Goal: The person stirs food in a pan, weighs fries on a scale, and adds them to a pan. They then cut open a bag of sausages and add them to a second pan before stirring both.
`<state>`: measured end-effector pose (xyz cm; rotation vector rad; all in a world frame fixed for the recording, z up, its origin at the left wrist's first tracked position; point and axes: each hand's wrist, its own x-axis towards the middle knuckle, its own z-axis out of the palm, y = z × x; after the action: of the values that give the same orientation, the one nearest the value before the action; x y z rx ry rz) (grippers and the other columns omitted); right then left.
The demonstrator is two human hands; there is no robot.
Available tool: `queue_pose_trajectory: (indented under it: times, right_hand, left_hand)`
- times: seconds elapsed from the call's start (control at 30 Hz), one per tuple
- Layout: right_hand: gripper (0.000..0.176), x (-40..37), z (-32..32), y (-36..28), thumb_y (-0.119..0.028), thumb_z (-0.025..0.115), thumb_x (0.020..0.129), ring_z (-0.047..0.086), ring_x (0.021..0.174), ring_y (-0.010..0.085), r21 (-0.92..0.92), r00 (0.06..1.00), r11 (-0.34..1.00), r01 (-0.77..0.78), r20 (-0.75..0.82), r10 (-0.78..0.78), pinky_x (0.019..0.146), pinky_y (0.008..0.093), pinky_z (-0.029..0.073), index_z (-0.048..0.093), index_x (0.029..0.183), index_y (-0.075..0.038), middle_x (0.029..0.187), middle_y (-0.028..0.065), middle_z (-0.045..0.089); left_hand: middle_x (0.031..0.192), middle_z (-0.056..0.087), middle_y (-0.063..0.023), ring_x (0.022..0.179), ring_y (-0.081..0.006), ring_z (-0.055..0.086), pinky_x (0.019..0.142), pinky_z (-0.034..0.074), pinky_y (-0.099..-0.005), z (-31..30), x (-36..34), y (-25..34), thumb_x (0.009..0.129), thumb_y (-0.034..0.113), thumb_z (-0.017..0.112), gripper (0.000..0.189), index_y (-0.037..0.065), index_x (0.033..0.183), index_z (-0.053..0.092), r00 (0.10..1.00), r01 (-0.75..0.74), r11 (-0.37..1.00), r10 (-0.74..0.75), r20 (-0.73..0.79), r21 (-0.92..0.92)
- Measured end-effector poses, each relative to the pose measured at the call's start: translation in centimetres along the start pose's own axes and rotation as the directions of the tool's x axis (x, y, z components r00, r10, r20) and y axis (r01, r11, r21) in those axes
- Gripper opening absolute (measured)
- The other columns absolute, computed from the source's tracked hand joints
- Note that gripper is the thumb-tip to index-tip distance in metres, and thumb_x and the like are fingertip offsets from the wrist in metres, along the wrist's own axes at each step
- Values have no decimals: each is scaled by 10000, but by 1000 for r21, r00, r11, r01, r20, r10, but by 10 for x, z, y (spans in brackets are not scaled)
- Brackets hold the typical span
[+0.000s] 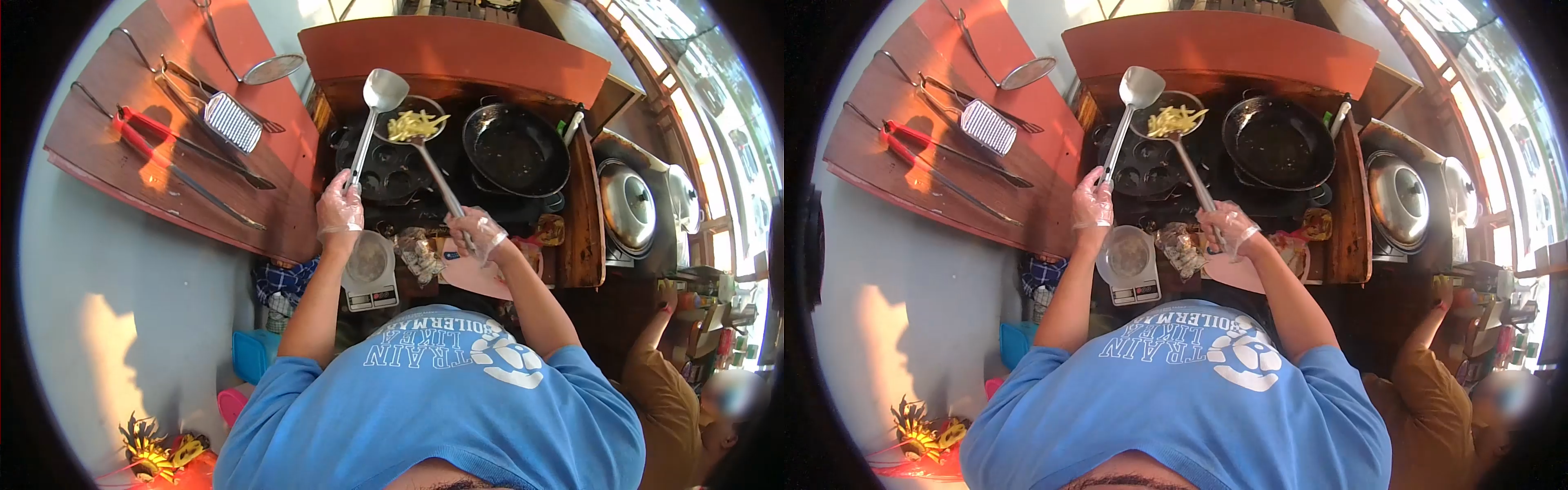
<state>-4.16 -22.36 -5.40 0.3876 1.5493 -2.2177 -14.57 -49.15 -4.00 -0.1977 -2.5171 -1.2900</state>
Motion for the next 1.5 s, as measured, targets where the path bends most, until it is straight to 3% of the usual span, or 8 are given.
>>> queue_pose_trajectory:
  times: [0.47,0.87,0.93,1.1,1.2,1.33,1.4,1.5]
  right_hand:
    - [145,42,-21,67,-182,701,832,581,614,161,179,964,963,-201,-138,227,496,303,499,609,872,-77,755,36,590]
    - [639,-34,-76,62,-276,683,868,630,1011,273,-89,973,969,-229,-59,224,837,365,539,431,1387,-1,1186,200,599]
    - [321,-91,-91,3,-293,611,885,667,898,181,-926,973,345,155,83,-217,717,315,548,695,1030,-19,974,144,691]
    - [292,-171,-266,-111,-303,615,851,660,643,146,-660,838,750,54,-378,-394,639,306,550,709,921,-35,786,71,697]
    - [330,-178,-399,-145,-330,567,813,692,838,292,-839,540,164,-518,-470,-699,791,382,541,720,869,-43,890,171,700]
    - [337,-153,-522,-125,-361,623,765,670,866,343,-774,513,-16,-632,-404,-757,808,402,531,717,880,-58,902,172,703]
    - [347,-138,-553,-122,-373,635,753,667,924,321,-735,698,-158,-659,-519,-494,840,390,524,712,856,-51,896,176,699]
    - [329,-166,-507,-136,-332,687,730,662,916,344,-824,664,-29,-565,-434,-609,834,405,520,703,834,-20,892,201,688]
  left_hand:
    - [963,693,-225,879,-321,690,793,526,-375,-3,-35,-31,847,92,605,320,-2,1149,646,986,166,983,-164,-39,73]
    - [693,612,-50,600,-107,542,569,453,-273,25,-53,-14,879,105,615,328,-48,1169,625,958,271,940,-285,-41,-207]
    - [723,643,-75,616,-131,575,588,470,-289,29,-55,-5,878,109,618,332,-48,1170,624,951,293,938,-306,-43,-188]
    - [908,710,-169,766,-196,682,708,522,-322,39,-82,49,871,120,641,344,-25,1182,626,994,91,986,-82,-69,142]
    - [859,704,-140,690,-147,641,639,504,-289,56,-89,80,860,95,650,355,-30,1191,619,990,138,987,-139,5,87]
    - [776,675,-64,607,-108,556,570,462,-256,95,-98,163,842,55,649,326,-26,1158,636,961,236,951,-197,195,-202]
    - [764,654,-29,624,-104,555,573,458,-257,127,-99,200,844,49,635,289,-21,1124,648,948,202,947,-126,291,-250]
    - [802,674,-77,686,-140,604,633,484,-288,190,-100,235,839,74,648,231,-12,1053,659,940,73,966,16,341,-247]
